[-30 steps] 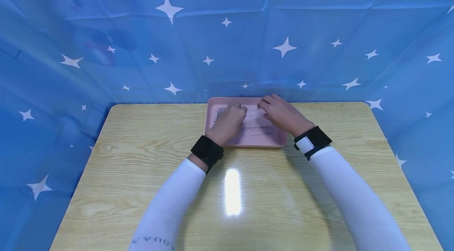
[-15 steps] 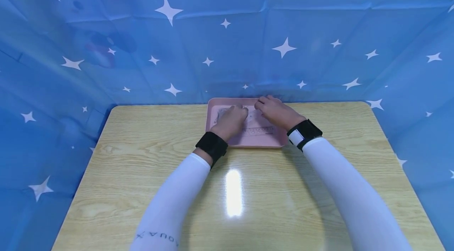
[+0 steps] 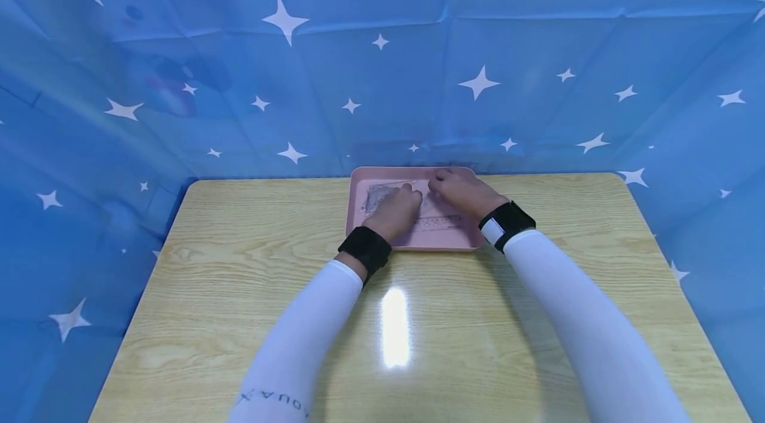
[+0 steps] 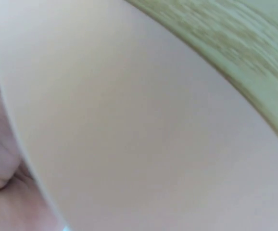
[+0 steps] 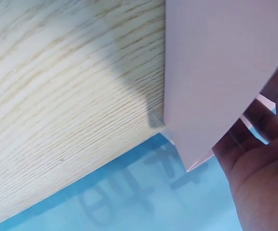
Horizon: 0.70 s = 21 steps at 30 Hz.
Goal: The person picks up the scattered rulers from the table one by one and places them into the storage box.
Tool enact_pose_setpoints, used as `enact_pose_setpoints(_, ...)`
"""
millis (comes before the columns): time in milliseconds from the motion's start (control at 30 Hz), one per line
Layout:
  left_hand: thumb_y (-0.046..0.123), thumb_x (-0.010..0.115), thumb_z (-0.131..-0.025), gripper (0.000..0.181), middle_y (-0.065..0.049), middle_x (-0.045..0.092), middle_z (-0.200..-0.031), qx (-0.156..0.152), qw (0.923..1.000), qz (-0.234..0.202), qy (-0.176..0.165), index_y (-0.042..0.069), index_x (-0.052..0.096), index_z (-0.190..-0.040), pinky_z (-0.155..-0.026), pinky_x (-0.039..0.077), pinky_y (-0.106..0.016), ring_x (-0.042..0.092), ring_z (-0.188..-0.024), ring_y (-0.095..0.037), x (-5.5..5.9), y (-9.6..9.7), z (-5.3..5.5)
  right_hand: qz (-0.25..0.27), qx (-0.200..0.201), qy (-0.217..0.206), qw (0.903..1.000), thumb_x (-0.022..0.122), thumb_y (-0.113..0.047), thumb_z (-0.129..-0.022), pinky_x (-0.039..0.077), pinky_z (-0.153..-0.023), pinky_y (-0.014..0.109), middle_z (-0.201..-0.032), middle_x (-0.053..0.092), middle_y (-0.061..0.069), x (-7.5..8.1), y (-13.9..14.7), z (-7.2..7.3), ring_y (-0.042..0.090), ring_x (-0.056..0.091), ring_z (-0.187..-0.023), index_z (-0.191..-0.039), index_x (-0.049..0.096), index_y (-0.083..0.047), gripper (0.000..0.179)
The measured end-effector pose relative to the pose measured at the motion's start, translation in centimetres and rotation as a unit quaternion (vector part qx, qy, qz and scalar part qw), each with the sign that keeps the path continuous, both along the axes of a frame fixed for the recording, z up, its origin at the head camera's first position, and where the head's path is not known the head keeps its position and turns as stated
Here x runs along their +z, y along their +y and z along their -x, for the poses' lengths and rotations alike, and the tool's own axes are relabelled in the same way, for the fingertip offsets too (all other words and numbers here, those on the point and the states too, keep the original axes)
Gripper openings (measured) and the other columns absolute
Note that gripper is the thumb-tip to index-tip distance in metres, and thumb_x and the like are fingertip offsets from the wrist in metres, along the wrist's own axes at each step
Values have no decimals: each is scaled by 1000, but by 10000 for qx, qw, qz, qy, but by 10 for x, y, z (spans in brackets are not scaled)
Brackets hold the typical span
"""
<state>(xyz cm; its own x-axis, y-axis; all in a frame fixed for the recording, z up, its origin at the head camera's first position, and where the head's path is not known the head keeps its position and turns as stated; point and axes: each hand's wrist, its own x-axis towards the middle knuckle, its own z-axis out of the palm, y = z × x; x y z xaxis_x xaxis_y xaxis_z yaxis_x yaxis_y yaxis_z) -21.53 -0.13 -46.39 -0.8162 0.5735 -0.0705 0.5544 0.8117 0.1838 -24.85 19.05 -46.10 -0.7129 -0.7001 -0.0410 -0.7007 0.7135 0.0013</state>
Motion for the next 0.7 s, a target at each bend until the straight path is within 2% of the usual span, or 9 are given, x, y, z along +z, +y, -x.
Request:
enact_pose_setpoints(100, -2, 52, -103, 23, -17, 69, -104, 37, 9999, -4, -128, 2, 72, -114, -81, 58, -36, 69, -95, -28, 1, 3, -1, -134, 6, -33, 9999, 63, 1, -99, 53, -103, 42, -122, 66, 16, -1, 1, 0, 32, 64, -118, -119, 66, -6, 21)
enact_pose_setpoints(233, -1, 53, -103, 23, -16, 70, -108, 110, 9996, 7, -263, 4, 73, -112, -85, 57, -36, 68, -100, -27, 1, 5, 0, -243, -121, -298, 9992, 64, 1, -99, 51, -106, 41, -126, 64, 15, -2, 1, 1, 30, 62, -124, -123, 66, -7, 26)
enact_pose_setpoints(400, -2, 53, -102, 23, -15, 69, -110, 174, 9991, 19, -393, 5, 75, -108, -84, 56, -35, 67, -97, -25, 0, 5, 0, -163, -172, -382, 9990, 62, 0, -100, 51, -107, 41, -130, 64, 16, -3, 1, 3, 30, 63, -125, -123, 68, -7, 25)
enact_pose_setpoints(700, -3, 51, -103, 25, -15, 66, -106, -33, 9998, 63, -195, 4, 75, -105, -80, 56, -34, 66, -92, -22, -2, 2, 0, 23, -197, -254, 9995, 67, 6, -94, 49, -109, 44, -123, 66, 17, -2, 8, 2, 33, 63, -122, -118, 67, -4, 26)
